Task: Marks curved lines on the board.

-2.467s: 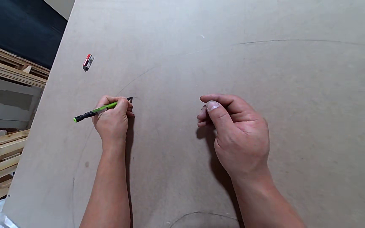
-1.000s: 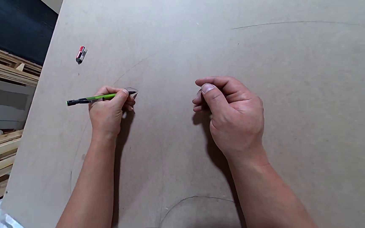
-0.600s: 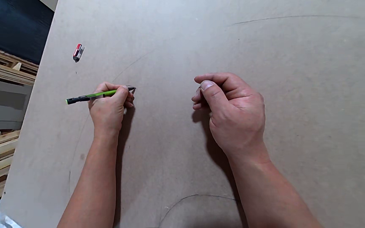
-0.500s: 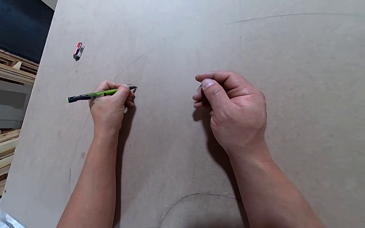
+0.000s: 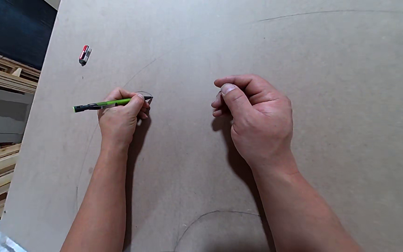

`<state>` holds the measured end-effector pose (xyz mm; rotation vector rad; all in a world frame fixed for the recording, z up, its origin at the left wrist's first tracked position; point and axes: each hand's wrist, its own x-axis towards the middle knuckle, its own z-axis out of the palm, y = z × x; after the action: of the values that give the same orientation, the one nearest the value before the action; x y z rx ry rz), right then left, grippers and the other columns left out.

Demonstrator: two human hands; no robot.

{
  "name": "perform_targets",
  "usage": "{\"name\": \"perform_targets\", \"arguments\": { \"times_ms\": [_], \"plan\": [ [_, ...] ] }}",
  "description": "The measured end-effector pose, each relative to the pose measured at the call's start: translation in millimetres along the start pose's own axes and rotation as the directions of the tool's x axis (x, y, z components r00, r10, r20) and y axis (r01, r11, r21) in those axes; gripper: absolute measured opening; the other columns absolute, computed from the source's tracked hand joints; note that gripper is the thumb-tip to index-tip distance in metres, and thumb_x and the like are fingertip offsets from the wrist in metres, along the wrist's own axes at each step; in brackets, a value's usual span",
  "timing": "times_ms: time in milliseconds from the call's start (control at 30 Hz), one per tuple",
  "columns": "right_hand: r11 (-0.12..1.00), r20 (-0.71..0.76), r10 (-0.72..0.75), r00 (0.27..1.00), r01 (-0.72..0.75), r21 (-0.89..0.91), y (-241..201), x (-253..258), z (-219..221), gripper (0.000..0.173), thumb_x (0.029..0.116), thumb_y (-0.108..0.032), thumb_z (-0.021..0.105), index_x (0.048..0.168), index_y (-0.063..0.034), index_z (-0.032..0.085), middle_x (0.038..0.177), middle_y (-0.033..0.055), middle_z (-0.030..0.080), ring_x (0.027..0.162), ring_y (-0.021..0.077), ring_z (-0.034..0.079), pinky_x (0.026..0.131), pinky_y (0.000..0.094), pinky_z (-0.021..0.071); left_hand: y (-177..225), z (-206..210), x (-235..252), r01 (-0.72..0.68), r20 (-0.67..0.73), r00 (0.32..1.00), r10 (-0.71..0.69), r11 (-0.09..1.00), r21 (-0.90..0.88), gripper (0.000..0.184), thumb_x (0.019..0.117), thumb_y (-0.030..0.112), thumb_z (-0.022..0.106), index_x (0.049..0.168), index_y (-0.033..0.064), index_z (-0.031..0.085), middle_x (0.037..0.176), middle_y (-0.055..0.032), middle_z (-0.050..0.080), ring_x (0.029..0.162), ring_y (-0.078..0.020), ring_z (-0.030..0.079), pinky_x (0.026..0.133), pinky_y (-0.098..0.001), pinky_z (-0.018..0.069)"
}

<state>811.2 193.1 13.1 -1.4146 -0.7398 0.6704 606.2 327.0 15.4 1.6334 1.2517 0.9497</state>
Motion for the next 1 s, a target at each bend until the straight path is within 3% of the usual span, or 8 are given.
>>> {"name": "perform_targets", "arguments": {
  "times_ms": [867,1000],
  "plan": [
    [1.000,0.008,-0.016,1.000,0.016,-0.004,2,0,0,0.018,0.1053,-0.015,0.056,0.111,-0.0089,0.071,0.082,-0.0016,0.072,0.070,0.0098,0.071,0.061,0.0261,0.0633,3,-3,-25,-0.031,0.142,0.989,0.034,0.999,-0.023,0.005,0.0929,0.003,0.070,0.090,0.0043,0.066,0.078,-0.0086,0.074,0.058,-0.0162,0.069,0.048,-0.0271,0.0577],
    [1.000,0.010,-0.016,1.000,0.016,-0.018,1,0,0,0.018,0.1055,-0.016,0.055,0.111,-0.0094,0.071,0.082,-0.0023,0.072,0.070,0.0091,0.071,0.061,0.0251,0.0629,5,-4,-33,-0.017,0.170,0.985,0.019,1.000,-0.016,0.005,0.0947,0.005,0.069,0.091,0.0054,0.066,0.080,-0.0079,0.074,0.060,-0.0158,0.069,0.051,-0.0269,0.0585]
  ]
}}
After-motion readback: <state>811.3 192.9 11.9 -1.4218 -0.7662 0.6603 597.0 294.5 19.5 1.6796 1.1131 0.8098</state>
